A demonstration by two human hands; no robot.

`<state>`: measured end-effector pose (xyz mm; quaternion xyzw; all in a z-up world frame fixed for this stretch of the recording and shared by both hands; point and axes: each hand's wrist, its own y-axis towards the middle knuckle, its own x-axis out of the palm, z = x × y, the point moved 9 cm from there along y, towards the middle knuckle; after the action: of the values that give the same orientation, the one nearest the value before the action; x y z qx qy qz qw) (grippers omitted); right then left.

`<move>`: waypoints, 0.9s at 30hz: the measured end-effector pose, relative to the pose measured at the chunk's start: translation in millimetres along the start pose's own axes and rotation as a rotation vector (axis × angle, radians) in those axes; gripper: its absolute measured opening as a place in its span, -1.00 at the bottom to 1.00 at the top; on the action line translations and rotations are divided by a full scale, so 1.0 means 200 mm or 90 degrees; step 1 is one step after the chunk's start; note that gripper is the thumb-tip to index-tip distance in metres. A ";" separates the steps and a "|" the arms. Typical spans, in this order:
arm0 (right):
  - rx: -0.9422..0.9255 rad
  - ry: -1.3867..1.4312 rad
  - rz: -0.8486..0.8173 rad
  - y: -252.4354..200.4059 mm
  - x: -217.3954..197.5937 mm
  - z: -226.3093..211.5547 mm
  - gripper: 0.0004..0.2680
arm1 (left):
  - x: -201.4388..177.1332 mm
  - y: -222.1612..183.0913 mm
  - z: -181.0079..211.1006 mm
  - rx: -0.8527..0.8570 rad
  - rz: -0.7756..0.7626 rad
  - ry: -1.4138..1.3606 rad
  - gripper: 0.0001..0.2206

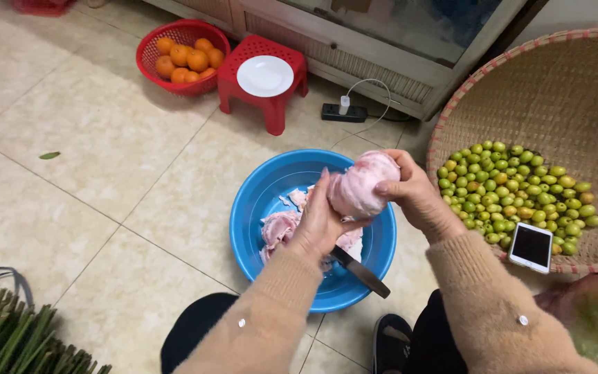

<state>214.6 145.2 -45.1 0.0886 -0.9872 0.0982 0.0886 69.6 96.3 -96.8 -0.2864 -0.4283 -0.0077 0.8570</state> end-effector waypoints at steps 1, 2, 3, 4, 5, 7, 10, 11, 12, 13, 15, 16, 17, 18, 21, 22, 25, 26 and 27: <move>-0.002 0.002 -0.003 -0.03 0.05 -0.01 -0.36 | 0.02 -0.08 0.00 0.004 0.001 0.002 -0.42; -0.023 -0.039 0.034 -0.06 0.07 -0.03 -0.34 | 0.06 -0.15 0.05 0.094 -0.004 0.058 -0.31; -0.043 -0.079 0.071 -0.09 0.08 -0.05 -0.32 | 0.10 -0.23 0.11 0.184 -0.008 0.113 -0.09; -0.044 -0.079 0.071 -0.13 0.10 -0.08 -0.32 | 0.09 -0.24 0.11 0.184 -0.009 0.113 -0.09; -0.060 -0.076 0.031 -0.17 0.15 -0.11 -0.39 | 0.06 -0.25 0.11 0.184 0.010 0.108 -0.06; -0.077 -0.070 -0.009 -0.24 0.20 -0.17 -0.45 | 0.01 -0.28 0.15 0.183 0.029 0.103 -0.03; -0.049 -0.054 -0.044 -0.30 0.21 -0.23 -0.58 | -0.01 -0.30 0.17 0.141 -0.006 0.055 -0.25; -0.036 -0.051 -0.050 -0.32 0.21 -0.23 -0.60 | -0.02 -0.29 0.17 0.127 -0.020 0.061 -0.30; -0.018 -0.045 -0.059 -0.33 0.21 -0.22 -0.61 | -0.04 -0.30 0.17 0.110 -0.028 0.066 -0.35; -0.017 -0.045 -0.057 -0.34 0.22 -0.23 -0.61 | -0.03 -0.30 0.16 0.108 -0.029 0.066 -0.35; 0.002 -0.058 -0.025 -0.35 0.23 -0.23 -0.66 | -0.03 -0.32 0.17 0.134 -0.054 0.072 -0.33; 0.004 -0.056 -0.025 -0.36 0.26 -0.24 -0.66 | -0.02 -0.33 0.18 0.133 -0.052 0.073 -0.33; 0.015 -0.071 -0.015 -0.37 0.28 -0.24 -0.67 | -0.02 -0.34 0.19 0.150 -0.043 0.100 -0.31; 0.024 -0.086 -0.004 -0.37 0.28 -0.25 -0.69 | -0.01 -0.34 0.21 0.167 -0.037 0.126 -0.28; 0.016 -0.116 0.001 -0.33 0.27 -0.20 -0.66 | 0.00 -0.37 0.25 0.200 -0.026 0.163 -0.22; 0.017 -0.116 0.002 -0.33 0.27 -0.20 -0.66 | 0.00 -0.36 0.24 0.198 -0.025 0.163 -0.22; 0.003 -0.137 -0.006 -0.30 0.28 -0.18 -0.70 | 0.00 -0.38 0.28 0.242 -0.006 0.180 -0.19; -0.006 -0.137 -0.011 -0.30 0.28 -0.18 -0.71 | 0.00 -0.39 0.29 0.263 -0.002 0.205 -0.17; -0.014 -0.137 -0.016 -0.29 0.28 -0.18 -0.71 | 0.01 -0.40 0.30 0.285 0.003 0.229 -0.16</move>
<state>177.3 87.9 10.1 0.1103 -0.9909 0.0758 -0.0160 6.2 60.8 -28.6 -0.0852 -0.2596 0.0380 0.9612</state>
